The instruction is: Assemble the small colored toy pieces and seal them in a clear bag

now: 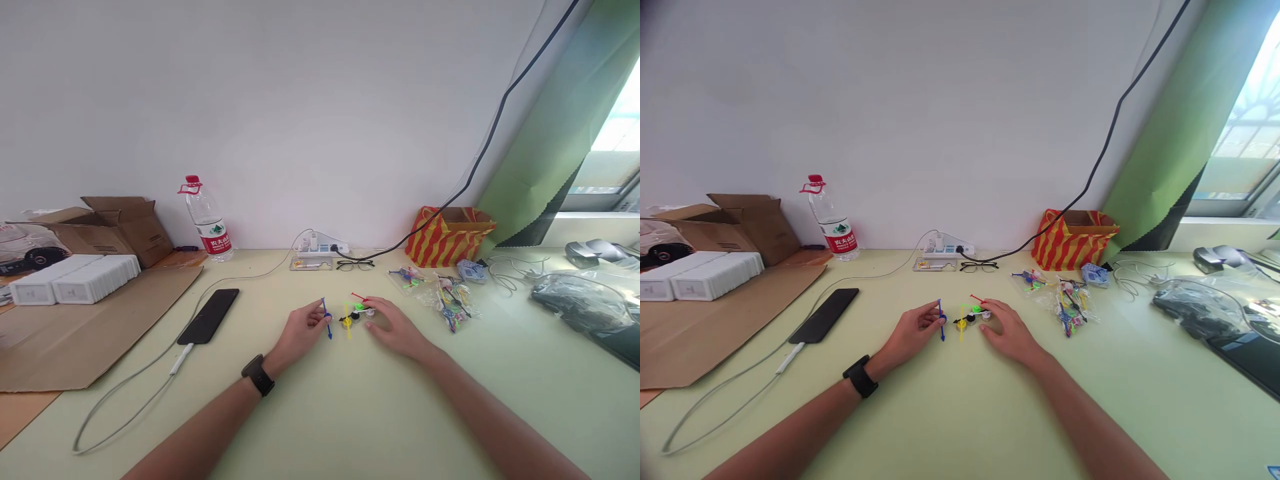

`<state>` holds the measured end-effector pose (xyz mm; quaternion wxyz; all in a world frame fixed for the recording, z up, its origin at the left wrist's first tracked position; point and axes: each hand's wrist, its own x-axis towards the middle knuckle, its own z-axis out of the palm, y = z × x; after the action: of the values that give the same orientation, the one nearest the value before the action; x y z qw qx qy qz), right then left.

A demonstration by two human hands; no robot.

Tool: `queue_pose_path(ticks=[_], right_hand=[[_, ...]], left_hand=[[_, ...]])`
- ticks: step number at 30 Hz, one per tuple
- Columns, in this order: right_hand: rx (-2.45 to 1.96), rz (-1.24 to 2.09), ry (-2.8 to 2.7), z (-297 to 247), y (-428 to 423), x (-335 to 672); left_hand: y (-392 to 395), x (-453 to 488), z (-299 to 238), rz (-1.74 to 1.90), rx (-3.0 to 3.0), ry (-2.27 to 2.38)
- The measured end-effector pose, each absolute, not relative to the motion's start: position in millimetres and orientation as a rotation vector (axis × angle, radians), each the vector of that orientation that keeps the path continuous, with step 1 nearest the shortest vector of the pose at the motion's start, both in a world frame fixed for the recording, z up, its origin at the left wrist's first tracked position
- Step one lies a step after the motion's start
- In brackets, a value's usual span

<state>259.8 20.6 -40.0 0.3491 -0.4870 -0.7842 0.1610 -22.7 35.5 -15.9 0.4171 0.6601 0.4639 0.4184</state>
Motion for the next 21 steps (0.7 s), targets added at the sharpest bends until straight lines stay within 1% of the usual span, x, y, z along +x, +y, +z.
queue_pose_path(ticks=[6,12,21], right_hand=[[-1.151,0.507,-2.082,-29,9,249],[-0.983,0.632,-2.164,-20,-5,233],[-0.968,0.694,-2.152,-13,-12,225]], left_hand=[[23,-23,-8,0.944,1.783,1.155],[8,-22,2,0.805,2.044,0.994],[10,-19,1,0.805,2.149,0.933]])
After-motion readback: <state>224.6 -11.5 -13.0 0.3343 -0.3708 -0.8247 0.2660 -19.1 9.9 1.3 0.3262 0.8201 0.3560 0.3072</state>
